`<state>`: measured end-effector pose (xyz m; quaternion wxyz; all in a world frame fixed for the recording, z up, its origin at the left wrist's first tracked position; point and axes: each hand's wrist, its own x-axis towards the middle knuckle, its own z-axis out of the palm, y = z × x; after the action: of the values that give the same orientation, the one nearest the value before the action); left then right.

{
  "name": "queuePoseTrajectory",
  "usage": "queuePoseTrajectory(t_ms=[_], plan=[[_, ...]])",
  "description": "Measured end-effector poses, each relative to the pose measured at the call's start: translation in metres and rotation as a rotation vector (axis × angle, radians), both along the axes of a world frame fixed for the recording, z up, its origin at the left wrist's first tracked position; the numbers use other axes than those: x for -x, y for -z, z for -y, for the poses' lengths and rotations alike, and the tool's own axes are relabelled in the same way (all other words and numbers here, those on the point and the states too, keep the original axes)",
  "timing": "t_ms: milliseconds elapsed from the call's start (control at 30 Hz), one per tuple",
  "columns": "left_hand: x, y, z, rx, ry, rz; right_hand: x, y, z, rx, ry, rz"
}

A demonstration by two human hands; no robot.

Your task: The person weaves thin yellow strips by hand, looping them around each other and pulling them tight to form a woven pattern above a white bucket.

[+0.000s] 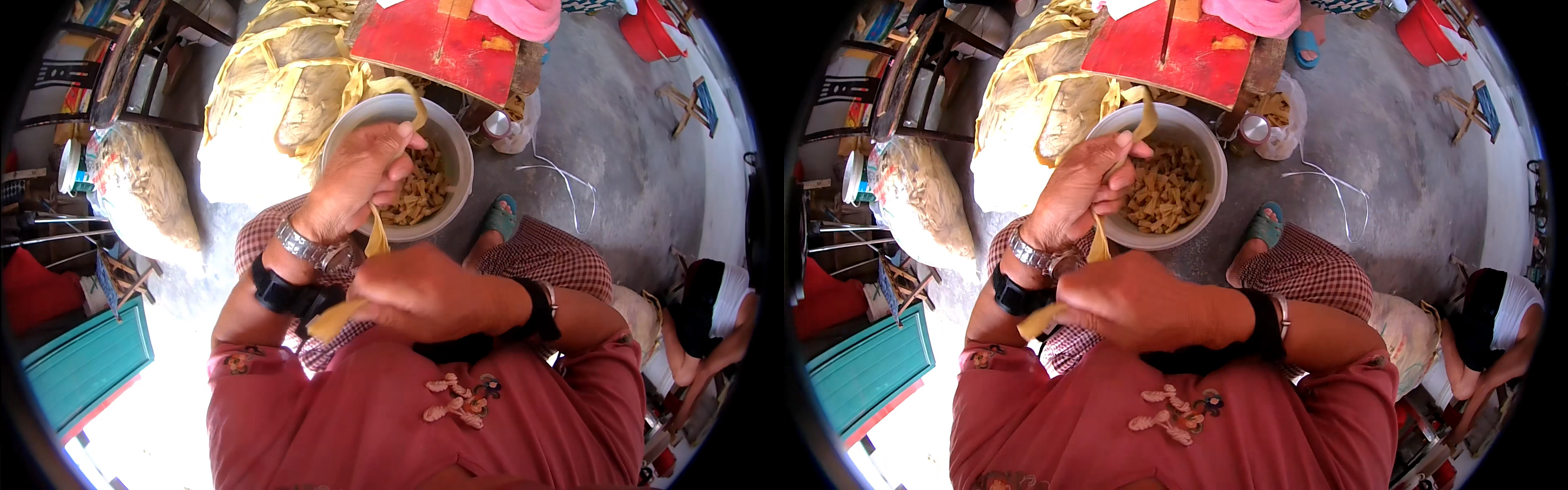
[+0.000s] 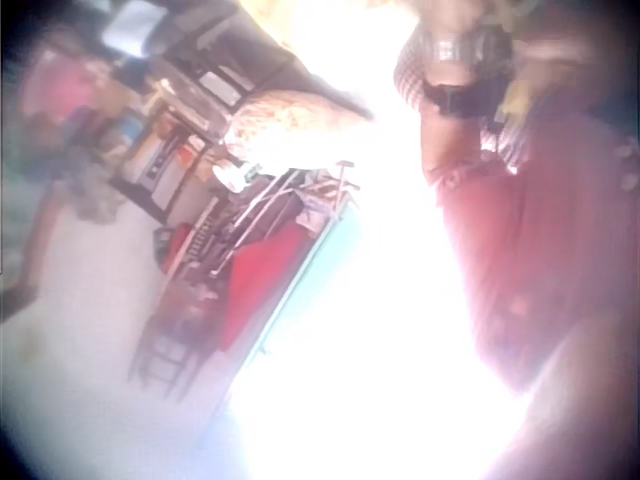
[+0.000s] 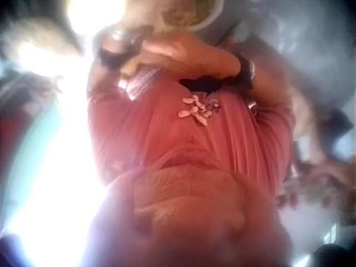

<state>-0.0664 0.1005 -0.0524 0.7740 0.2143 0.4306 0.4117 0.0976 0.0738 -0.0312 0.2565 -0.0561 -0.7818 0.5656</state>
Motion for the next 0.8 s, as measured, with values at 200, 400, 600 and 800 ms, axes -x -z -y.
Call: queuePoseTrajectory(t_ms=[200,400,600,800], plan=[[0.0,-0.012,0.011,-0.436,-0.023,-0.638,0.001,-0.008,-0.052,0.076,0.512,-0.17],[0.001,-0.02,0.021,-0.67,-0.002,-0.885,0.016,0.023,-0.072,0.234,0.545,-0.025],[-0.004,-0.026,0.027,-0.995,-0.1,-1.397,0.022,0.02,-0.082,0.279,0.477,0.134],[-0.01,-0.034,0.028,-1.08,-0.183,-1.489,0.017,0.036,-0.087,0.28,0.297,0.115]])
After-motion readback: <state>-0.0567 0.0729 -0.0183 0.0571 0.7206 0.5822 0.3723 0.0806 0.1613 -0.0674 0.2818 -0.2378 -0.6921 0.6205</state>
